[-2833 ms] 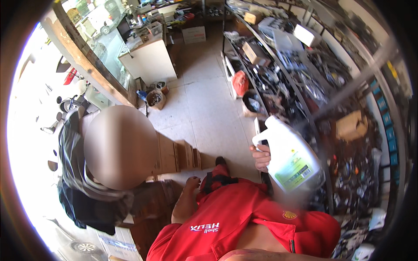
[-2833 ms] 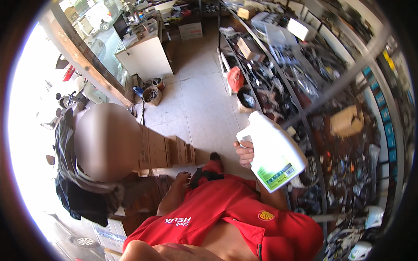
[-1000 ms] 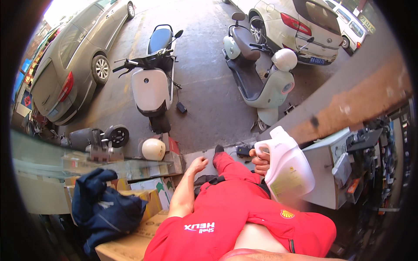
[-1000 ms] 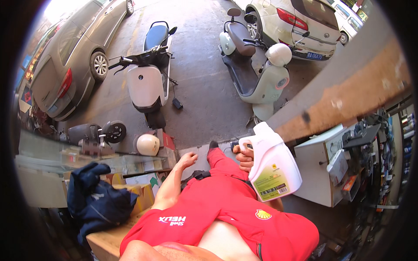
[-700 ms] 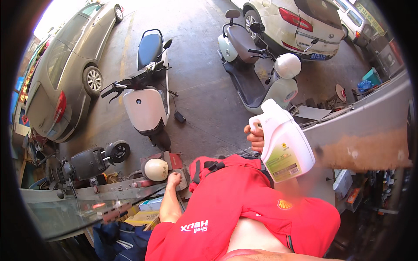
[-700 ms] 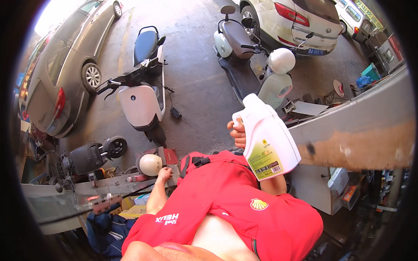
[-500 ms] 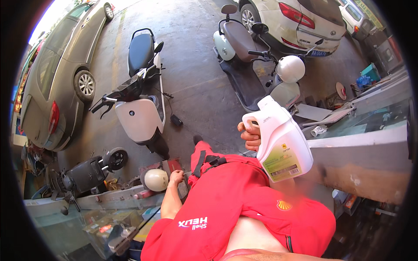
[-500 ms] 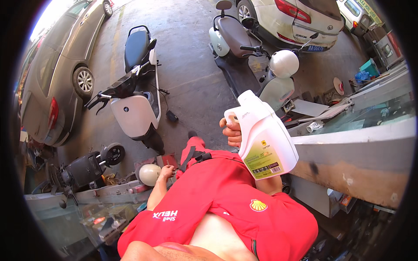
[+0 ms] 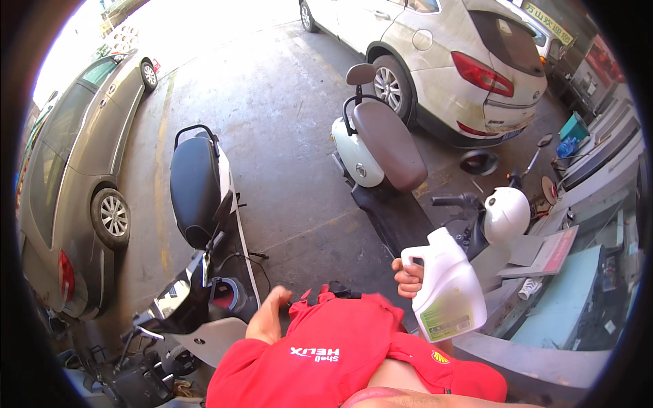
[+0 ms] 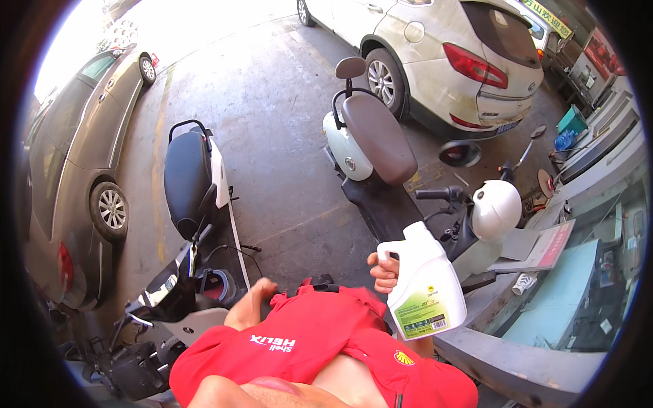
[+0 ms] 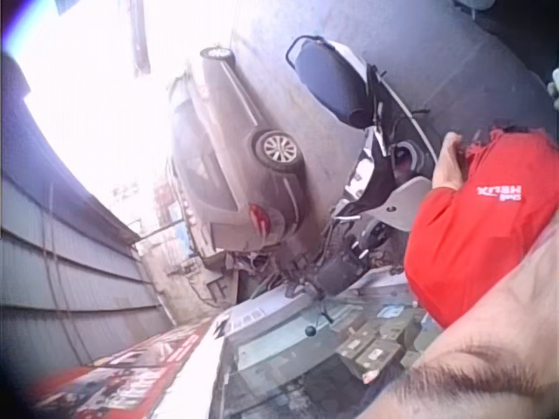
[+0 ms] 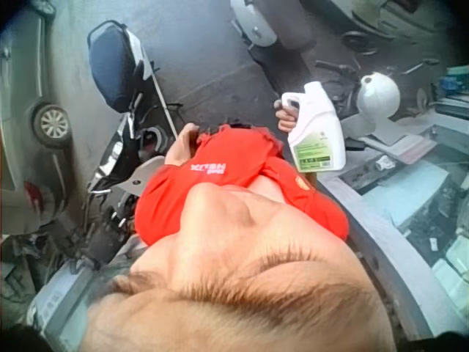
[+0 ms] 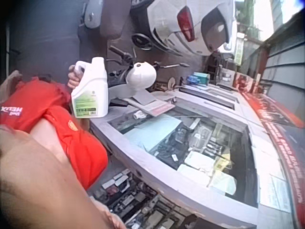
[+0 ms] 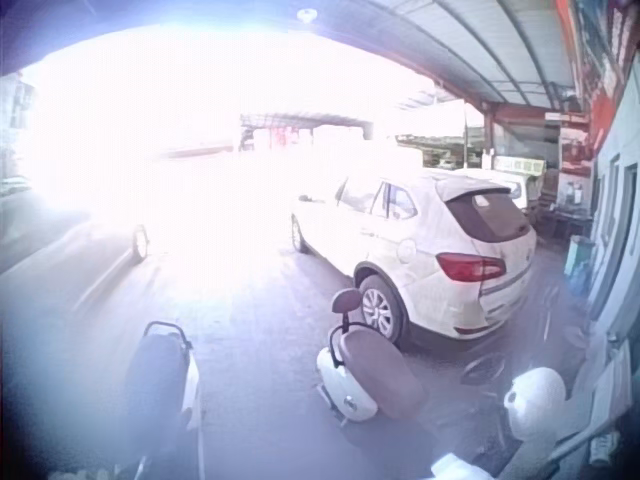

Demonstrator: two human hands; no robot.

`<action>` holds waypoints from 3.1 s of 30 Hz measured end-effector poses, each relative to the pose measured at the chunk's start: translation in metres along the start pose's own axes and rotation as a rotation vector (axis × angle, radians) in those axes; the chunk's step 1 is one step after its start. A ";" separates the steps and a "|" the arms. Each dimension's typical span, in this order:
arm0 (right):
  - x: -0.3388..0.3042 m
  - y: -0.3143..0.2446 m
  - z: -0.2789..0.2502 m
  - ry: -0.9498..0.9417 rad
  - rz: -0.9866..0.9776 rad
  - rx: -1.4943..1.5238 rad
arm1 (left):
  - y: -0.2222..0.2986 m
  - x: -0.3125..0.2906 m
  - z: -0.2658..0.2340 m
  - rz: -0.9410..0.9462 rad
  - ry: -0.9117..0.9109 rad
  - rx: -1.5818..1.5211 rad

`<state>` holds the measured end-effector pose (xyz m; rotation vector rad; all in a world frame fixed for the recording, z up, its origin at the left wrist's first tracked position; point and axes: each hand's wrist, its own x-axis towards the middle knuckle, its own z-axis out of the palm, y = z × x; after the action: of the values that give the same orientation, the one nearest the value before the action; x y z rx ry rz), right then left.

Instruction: The person walks through a garage and office area, picks up a white plastic jug, and pours its contents into the coolant reservoir of a white car with the hood open. The person handles the jug and the reservoir cap during the process.

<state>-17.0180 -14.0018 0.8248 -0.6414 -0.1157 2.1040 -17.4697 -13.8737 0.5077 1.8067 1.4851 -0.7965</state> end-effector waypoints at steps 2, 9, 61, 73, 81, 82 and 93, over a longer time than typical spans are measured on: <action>0.056 -0.017 -0.014 -0.070 0.150 0.094 | 0.020 0.057 -0.093 0.108 0.019 0.141; 0.261 -0.145 -0.019 -0.097 0.155 0.206 | 0.158 0.166 -0.382 0.610 0.424 -0.841; 1.576 -1.194 0.220 -0.396 0.412 -0.038 | -0.169 0.974 -1.227 -0.690 -0.244 -1.331; 1.859 -1.431 0.286 -0.336 0.293 -0.154 | -0.271 1.354 -1.750 -0.441 0.471 -0.960; 2.033 -1.554 0.268 -0.393 0.186 0.019 | -0.240 1.506 -2.157 0.281 0.810 -1.146; 2.061 -1.575 0.269 -0.402 0.162 -0.027 | -0.236 1.526 -2.177 0.378 0.782 -1.128; 2.340 -1.823 0.341 -0.536 0.173 -0.099 | -0.326 1.618 -2.106 -0.502 0.025 -1.260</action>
<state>-16.8889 -11.0196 0.7561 -0.1305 -0.4789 2.4051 -17.4170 -11.1994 0.4468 0.5076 1.8302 0.0592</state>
